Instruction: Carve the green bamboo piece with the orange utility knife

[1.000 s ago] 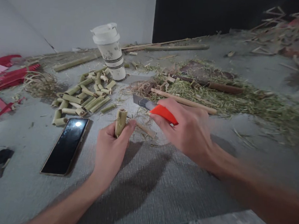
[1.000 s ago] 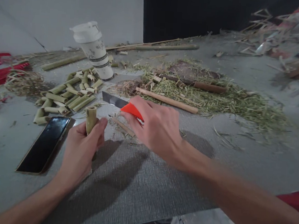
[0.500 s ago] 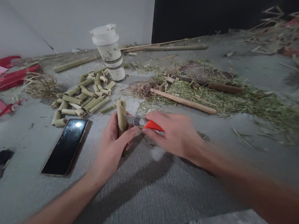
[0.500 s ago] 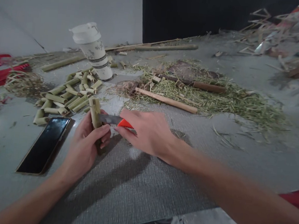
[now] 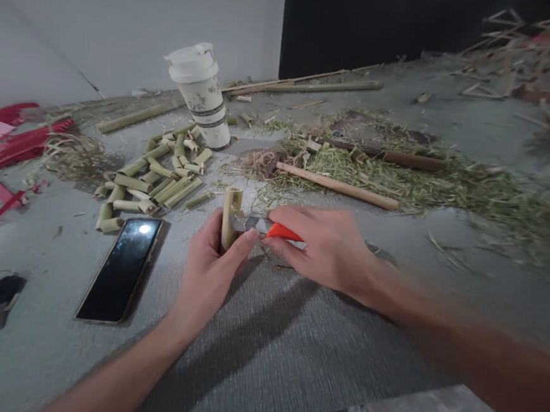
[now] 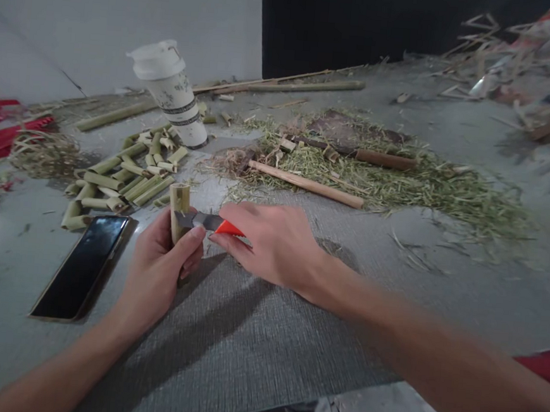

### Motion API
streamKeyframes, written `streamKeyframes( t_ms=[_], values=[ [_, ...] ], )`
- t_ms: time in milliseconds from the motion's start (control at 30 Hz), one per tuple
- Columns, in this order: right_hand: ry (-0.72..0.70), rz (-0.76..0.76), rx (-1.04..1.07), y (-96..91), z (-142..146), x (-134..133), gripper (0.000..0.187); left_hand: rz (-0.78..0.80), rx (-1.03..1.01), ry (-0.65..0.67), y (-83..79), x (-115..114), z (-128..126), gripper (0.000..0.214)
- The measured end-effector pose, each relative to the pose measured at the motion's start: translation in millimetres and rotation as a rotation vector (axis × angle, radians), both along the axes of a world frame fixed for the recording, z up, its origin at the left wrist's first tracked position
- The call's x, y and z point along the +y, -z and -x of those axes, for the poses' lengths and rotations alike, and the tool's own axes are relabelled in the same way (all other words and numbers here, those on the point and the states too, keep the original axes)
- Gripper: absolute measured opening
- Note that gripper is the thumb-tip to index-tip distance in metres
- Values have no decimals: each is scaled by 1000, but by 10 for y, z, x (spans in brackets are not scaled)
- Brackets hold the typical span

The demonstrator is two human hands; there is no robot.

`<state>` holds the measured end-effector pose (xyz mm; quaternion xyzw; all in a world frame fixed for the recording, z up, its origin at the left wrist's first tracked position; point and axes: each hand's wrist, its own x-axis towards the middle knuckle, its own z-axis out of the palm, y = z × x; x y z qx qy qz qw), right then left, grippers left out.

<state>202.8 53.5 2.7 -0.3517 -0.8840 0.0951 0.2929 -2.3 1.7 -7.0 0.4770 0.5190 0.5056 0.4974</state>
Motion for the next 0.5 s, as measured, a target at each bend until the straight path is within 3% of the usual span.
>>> streamKeyframes(
  t_ms=[133,333,500],
  values=[
    [3,-37,26,-12,0,-13,38,5,39,-33,-2,-10,6,44],
    [-23,0,-27,-36,-19,23,41,0,141,-41,13,-17,27,35],
    [-55,20,-53,-34,-26,40,39,6,105,-25,24,-16,24,24]
  ],
)
